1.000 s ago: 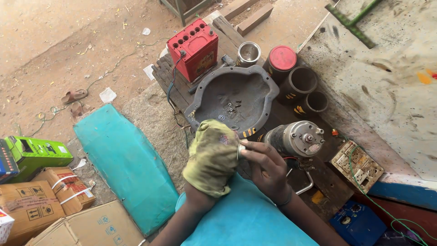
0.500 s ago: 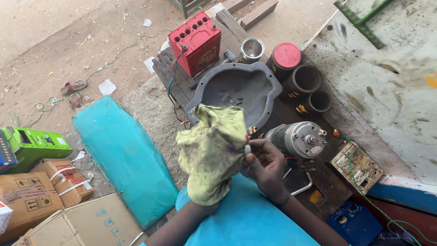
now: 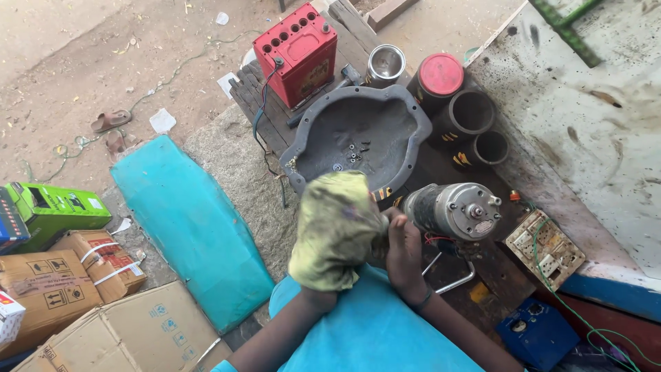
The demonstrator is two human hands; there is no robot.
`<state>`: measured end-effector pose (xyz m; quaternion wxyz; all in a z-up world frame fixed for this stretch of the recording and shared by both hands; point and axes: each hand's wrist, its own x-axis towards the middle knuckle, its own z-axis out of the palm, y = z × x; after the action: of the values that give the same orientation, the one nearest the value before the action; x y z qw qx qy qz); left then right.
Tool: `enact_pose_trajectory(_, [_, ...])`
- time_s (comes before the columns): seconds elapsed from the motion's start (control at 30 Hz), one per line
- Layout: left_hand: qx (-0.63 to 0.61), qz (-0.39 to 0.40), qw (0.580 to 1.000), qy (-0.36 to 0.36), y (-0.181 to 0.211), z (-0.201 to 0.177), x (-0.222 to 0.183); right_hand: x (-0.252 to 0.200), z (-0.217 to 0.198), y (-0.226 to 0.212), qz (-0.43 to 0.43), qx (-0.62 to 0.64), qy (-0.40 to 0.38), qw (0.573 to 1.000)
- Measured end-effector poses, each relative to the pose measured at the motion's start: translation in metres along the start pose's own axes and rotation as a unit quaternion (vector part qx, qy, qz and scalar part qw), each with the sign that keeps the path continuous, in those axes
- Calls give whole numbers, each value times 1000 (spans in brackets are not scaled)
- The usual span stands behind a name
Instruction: The recorder is repairing a small automotive alternator or starter motor by cleaning parts with a cloth and reassembling the housing.
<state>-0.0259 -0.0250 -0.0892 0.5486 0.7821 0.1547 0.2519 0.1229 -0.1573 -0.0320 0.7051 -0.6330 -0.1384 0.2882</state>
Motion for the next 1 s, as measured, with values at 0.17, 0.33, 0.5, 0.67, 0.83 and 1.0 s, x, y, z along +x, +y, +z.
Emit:
enact_pose_trajectory(0.17, [-170, -56, 981, 73, -12, 7, 1, 1, 35, -88, -220, -180, -18, 959])
enact_pose_trajectory(0.33, [18, 11, 999, 26, -17, 8, -8, 1, 26, -86, -346, -316, -30, 883])
enact_pose_trajectory(0.5, [-23, -3, 1000, -20, -61, 34, -21, 3, 26, -83, -280, -282, -38, 917])
enact_pose_trajectory(0.67, [242, 79, 965, -66, -100, 62, -46, 4, 22, -53, -132, -155, -25, 979])
enact_pose_trajectory(0.83, [253, 84, 963, -39, 40, -2, 44, 12, 15, -40, 19, -20, -30, 999])
enact_pose_trajectory(1.0, [167, 81, 981, 61, 46, -9, 54, 16, 17, -56, -46, -76, -62, 994])
